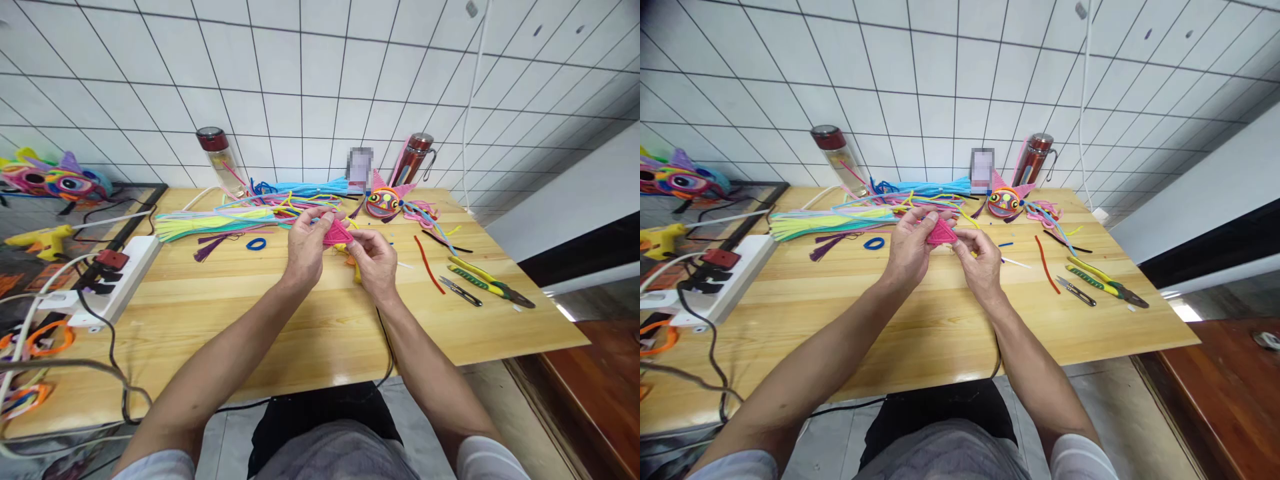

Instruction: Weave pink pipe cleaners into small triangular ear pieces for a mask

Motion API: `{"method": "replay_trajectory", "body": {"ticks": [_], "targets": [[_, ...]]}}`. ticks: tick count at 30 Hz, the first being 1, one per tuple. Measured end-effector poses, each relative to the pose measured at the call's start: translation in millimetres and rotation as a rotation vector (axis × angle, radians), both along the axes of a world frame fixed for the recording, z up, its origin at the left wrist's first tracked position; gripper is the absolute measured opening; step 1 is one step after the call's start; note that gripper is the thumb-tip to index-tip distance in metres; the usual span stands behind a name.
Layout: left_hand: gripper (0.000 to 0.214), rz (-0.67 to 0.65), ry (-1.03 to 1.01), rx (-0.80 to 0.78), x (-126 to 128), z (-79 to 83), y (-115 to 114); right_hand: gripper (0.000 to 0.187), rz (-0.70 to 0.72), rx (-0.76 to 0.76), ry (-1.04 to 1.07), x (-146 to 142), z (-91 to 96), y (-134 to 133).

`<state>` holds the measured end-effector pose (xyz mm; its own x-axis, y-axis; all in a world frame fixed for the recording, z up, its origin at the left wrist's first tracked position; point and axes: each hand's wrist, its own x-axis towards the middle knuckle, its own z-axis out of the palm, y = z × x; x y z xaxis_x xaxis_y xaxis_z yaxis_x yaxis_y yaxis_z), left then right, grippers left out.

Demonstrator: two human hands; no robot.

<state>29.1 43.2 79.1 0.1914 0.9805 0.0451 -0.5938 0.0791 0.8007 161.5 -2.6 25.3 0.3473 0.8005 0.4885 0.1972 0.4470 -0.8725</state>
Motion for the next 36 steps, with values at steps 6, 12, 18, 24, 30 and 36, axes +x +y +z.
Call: {"method": "replay_trajectory", "body": {"ticks": [6, 12, 18, 24, 30, 36], "targets": [[0.028, 0.028, -0.008, 0.016, 1, 0.6, 0, 0.034, -0.009, -0.004, 0.053, -3, 4.1, -2], [0.034, 0.032, 0.012, 0.017, 0, -2.2, 1, 0.031, -0.046, 0.015, -0.039, -2, 3.8, -1], [0.037, 0.042, 0.000, 0.077, 1, -5.6, 4, 0.016, -0.232, 0.282, -0.473, -1, 9.0, -7], [0.039, 0.032, 0.010, 0.093, 3, -8.6, 3, 0.013, -0.298, 0.318, -0.723, -1, 11.3, -8], [0.046, 0.011, 0.031, 0.075, 4, -10.9, 1, 0.009, -0.301, 0.310, -0.801, -1, 8.7, -4], [0.049, 0.005, 0.043, 0.087, 5, -12.2, 1, 0.007, -0.333, 0.346, -0.846, -3, 8.1, -2]]}}
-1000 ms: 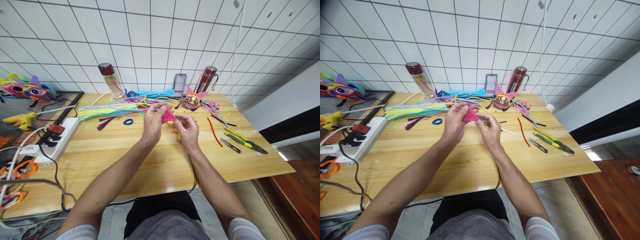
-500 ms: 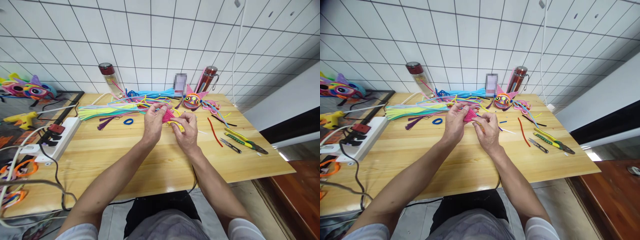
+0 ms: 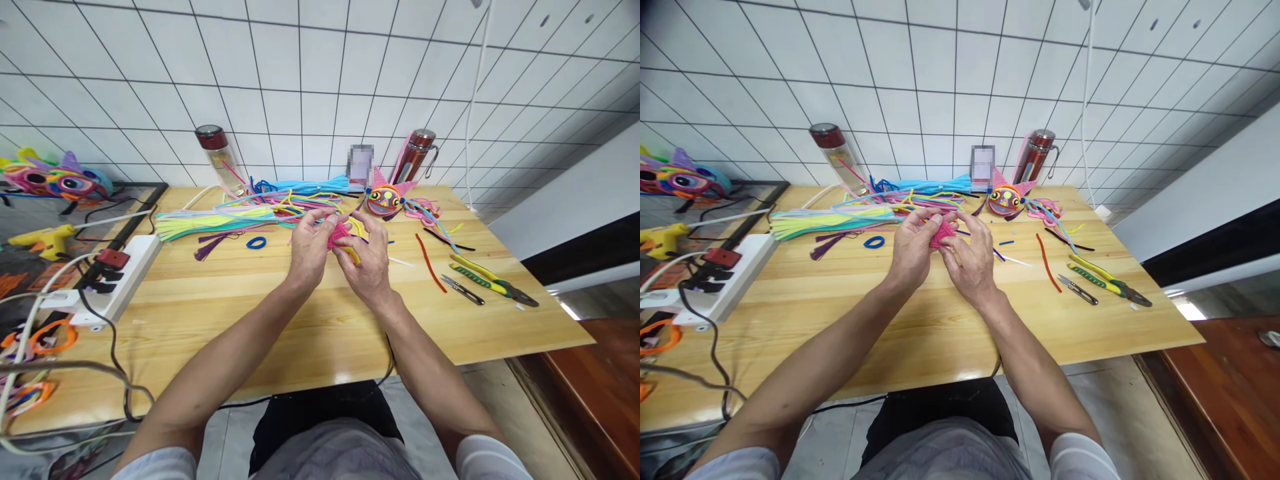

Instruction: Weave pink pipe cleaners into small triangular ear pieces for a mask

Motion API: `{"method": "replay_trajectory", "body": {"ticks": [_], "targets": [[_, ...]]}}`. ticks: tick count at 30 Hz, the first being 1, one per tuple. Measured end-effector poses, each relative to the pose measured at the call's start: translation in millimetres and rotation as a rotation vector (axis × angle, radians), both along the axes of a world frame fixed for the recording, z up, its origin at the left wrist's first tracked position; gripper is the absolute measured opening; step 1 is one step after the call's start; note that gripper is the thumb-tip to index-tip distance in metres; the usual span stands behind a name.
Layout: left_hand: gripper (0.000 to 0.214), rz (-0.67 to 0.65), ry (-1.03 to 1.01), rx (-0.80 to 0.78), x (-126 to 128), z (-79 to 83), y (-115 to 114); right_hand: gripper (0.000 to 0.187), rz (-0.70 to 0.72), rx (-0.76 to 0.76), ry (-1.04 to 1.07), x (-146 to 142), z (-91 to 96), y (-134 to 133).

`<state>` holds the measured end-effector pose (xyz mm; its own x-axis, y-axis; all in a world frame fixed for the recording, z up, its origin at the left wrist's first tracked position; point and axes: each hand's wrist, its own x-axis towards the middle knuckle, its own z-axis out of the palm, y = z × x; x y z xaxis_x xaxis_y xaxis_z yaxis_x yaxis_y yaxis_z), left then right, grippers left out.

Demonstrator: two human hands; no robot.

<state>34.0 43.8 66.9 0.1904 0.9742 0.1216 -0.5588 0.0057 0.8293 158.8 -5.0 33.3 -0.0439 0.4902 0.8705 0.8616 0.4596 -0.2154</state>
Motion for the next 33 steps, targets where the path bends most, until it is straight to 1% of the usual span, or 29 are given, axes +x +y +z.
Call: {"method": "replay_trajectory", "body": {"ticks": [5, 8, 11, 14, 17, 20, 22, 24, 26, 28, 33], "targets": [[0.049, -0.009, 0.007, -0.003, 2, -2.8, 0, 0.005, 0.028, 0.021, 0.005, -2, 0.9, 0], [0.049, -0.013, 0.000, -0.007, 2, -3.4, -1, 0.005, 0.046, 0.000, 0.024, -3, 0.8, 0], [0.047, -0.008, -0.017, -0.009, 2, -2.2, -1, 0.011, 0.092, -0.023, 0.085, -2, 0.9, -2], [0.043, 0.018, -0.009, -0.014, 0, 0.0, 0, 0.021, 0.095, -0.073, 0.226, -1, 1.5, -4], [0.039, 0.062, 0.014, -0.007, -2, 1.1, 2, 0.025, 0.087, -0.153, 0.514, 1, 2.6, -4], [0.037, 0.103, 0.012, 0.016, -2, 0.0, 3, 0.027, 0.154, -0.343, 0.808, 2, 4.3, -3], [0.037, 0.119, 0.005, 0.033, -1, -1.7, 3, 0.030, 0.224, -0.481, 0.928, 1, 5.7, -1], [0.038, 0.125, 0.006, 0.050, 0, -3.7, 3, 0.033, 0.284, -0.565, 1.001, -1, 6.5, 0], [0.039, 0.130, 0.006, 0.070, 1, -5.6, 2, 0.035, 0.313, -0.597, 1.041, -3, 6.5, 2], [0.041, 0.134, -0.008, 0.089, 3, -6.9, 0, 0.035, 0.321, -0.596, 1.067, -6, 5.9, 3], [0.049, 0.109, -0.029, 0.104, 3, -5.8, -5, 0.034, 0.326, -0.520, 1.102, -12, 4.2, 2]]}}
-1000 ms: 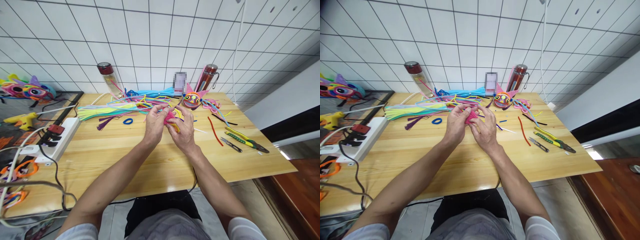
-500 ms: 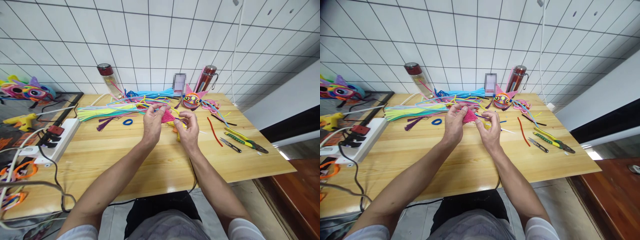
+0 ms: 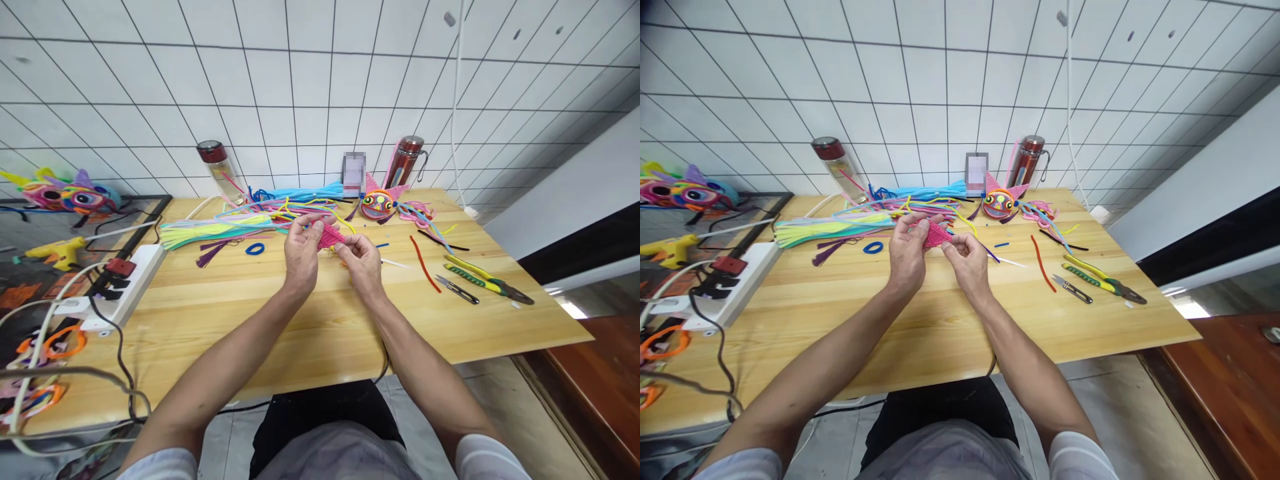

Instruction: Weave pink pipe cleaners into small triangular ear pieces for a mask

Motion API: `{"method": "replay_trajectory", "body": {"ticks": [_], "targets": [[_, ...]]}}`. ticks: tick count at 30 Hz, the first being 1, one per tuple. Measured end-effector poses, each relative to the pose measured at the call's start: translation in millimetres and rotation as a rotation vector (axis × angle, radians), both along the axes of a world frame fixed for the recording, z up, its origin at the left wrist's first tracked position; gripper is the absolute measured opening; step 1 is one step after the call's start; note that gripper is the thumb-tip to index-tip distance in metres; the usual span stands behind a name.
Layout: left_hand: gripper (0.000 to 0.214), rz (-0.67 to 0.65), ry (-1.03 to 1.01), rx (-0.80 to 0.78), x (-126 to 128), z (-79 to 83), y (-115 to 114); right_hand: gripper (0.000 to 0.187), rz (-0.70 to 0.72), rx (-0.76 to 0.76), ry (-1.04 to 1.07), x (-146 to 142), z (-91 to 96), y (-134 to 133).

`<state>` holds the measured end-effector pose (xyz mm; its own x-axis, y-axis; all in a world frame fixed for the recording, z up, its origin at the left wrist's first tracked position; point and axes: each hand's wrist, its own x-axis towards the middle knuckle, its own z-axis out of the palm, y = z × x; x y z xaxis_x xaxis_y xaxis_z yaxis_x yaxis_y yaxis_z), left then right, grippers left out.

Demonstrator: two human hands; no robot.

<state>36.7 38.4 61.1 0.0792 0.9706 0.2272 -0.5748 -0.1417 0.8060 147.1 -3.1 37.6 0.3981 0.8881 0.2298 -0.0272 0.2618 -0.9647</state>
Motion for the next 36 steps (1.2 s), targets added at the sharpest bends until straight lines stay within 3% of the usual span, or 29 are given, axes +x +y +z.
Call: {"method": "replay_trajectory", "body": {"ticks": [4, 13, 22, 36], "targets": [[0.053, -0.059, -0.004, -0.004, -2, 5.6, -3, 0.030, -0.070, 0.079, -0.040, -2, 0.7, -4], [0.049, -0.200, -0.033, -0.021, -6, 17.3, -7, 0.011, -0.252, 0.347, -0.338, -5, 9.2, -19], [0.039, -0.282, -0.048, -0.120, -6, 20.2, -9, 0.010, -0.357, 0.518, -0.521, -9, 21.1, -27], [0.009, -0.392, -0.122, -0.304, -5, 14.0, -7, 0.008, -0.293, 0.572, -0.528, -2, 19.1, -28]]}}
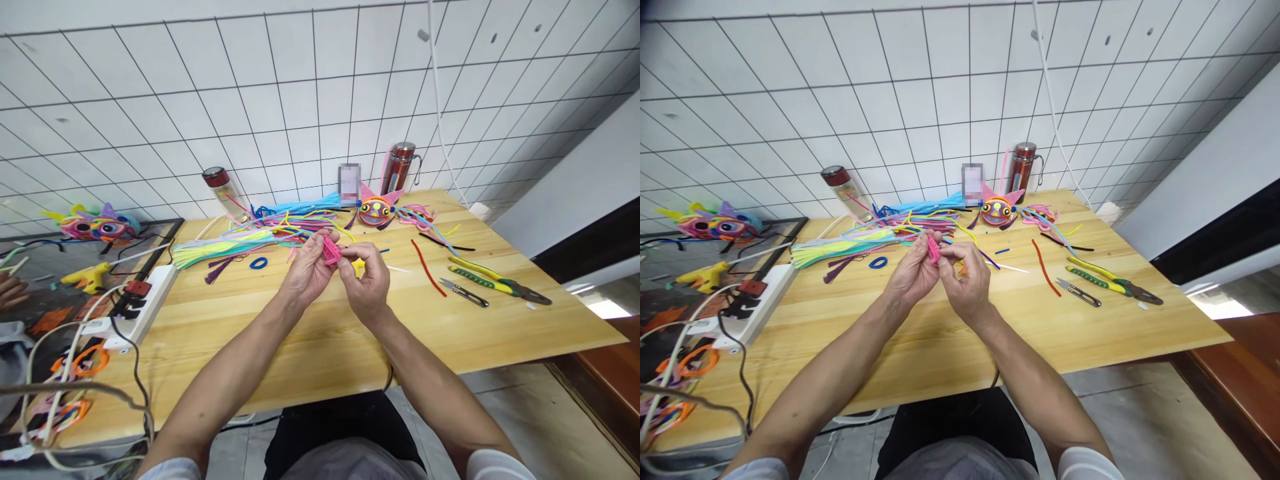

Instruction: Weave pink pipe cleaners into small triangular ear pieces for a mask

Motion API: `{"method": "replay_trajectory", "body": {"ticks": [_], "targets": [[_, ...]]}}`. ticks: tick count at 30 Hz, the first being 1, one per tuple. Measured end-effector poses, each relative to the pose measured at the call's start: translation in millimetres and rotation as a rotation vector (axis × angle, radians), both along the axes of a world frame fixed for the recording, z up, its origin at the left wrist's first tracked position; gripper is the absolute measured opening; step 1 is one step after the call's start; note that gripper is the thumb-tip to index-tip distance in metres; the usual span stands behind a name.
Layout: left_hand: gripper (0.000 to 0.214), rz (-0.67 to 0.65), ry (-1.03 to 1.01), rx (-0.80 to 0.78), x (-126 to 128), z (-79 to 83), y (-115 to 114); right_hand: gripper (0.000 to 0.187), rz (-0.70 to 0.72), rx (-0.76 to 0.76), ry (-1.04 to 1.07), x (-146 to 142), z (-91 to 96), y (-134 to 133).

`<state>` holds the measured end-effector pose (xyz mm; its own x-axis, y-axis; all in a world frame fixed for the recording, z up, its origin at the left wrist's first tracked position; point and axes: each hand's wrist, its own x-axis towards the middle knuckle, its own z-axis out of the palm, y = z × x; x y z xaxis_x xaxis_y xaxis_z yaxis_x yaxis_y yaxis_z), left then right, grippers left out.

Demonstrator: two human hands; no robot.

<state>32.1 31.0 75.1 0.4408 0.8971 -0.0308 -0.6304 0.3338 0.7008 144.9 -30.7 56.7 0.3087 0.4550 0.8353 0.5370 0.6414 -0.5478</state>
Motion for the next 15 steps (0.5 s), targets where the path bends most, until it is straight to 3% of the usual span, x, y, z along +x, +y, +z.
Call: {"method": "replay_trajectory", "body": {"ticks": [5, 11, 15], "targets": [[0.009, -0.008, -0.017, 0.022, 1.6, -4.4, 0.1, 0.007, -0.032, -0.013, -0.026, 1.7, 3.1, -0.8], [0.015, 0.000, 0.013, 0.054, 1.0, -5.1, 1.1, 0.008, 0.035, -0.009, 0.012, 0.6, 3.8, -1.5], [0.012, 0.004, -0.040, 0.031, 1.1, -3.3, 1.6, 0.004, 0.066, -0.087, 0.105, -0.4, 0.4, -1.1]]}}
